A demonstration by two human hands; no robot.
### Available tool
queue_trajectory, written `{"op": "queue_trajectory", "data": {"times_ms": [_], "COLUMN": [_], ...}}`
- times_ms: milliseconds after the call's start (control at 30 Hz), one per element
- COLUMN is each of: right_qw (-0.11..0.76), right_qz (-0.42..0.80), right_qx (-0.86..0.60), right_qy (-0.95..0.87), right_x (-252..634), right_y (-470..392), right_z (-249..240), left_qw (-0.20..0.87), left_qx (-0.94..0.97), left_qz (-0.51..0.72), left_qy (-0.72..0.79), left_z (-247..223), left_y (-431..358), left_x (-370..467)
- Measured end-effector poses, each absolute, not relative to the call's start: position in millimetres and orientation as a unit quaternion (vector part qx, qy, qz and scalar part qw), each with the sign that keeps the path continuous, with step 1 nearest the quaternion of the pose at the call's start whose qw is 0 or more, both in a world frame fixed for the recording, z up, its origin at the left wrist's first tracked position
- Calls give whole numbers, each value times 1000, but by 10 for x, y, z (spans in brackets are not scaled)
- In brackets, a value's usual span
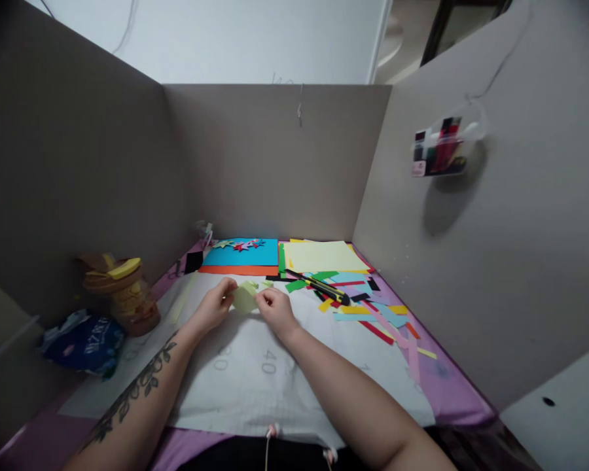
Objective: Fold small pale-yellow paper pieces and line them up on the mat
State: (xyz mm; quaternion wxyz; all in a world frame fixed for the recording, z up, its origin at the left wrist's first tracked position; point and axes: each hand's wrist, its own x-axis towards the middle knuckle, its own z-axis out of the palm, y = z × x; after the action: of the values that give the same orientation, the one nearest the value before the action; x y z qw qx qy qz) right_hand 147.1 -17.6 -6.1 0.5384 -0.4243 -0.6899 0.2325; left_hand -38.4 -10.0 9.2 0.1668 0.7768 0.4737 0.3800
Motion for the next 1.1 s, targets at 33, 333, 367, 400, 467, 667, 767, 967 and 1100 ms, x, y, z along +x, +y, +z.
{"op": "queue_trajectory", "data": {"times_ms": [33, 333, 367, 400, 467, 667, 767, 967, 1100], "right_qw": [538, 517, 517, 518, 520, 521, 518, 517, 514], "right_qz": [234, 293, 292, 290, 283, 274, 297, 333, 339], "right_qx": [-426, -457, -459, -460, -459, -451, -451, -446, -446], "right_qy": [-689, -662, -661, -661, -662, -671, -663, -651, -650], "right_x": [1470, 1477, 1476, 1474, 1471, 1478, 1483, 1472, 1467], "right_y": [-176, -167, -166, -166, -167, -161, -146, -135, -144], "right_z": [-61, -68, -68, -68, -68, -73, -83, -81, -75], "left_qw": [167, 177, 177, 178, 181, 192, 200, 203, 207], "left_qx": [777, 778, 778, 778, 776, 772, 771, 773, 771], "left_qz": [381, 374, 373, 374, 376, 386, 391, 403, 400], "left_qy": [473, 473, 473, 473, 472, 468, 462, 447, 450], "left_z": [92, 122, 125, 128, 130, 134, 134, 133, 151], "left_y": [-100, -124, -126, -127, -130, -132, -130, -134, -148], "left_x": [-383, -371, -371, -370, -368, -360, -362, -368, -362]}}
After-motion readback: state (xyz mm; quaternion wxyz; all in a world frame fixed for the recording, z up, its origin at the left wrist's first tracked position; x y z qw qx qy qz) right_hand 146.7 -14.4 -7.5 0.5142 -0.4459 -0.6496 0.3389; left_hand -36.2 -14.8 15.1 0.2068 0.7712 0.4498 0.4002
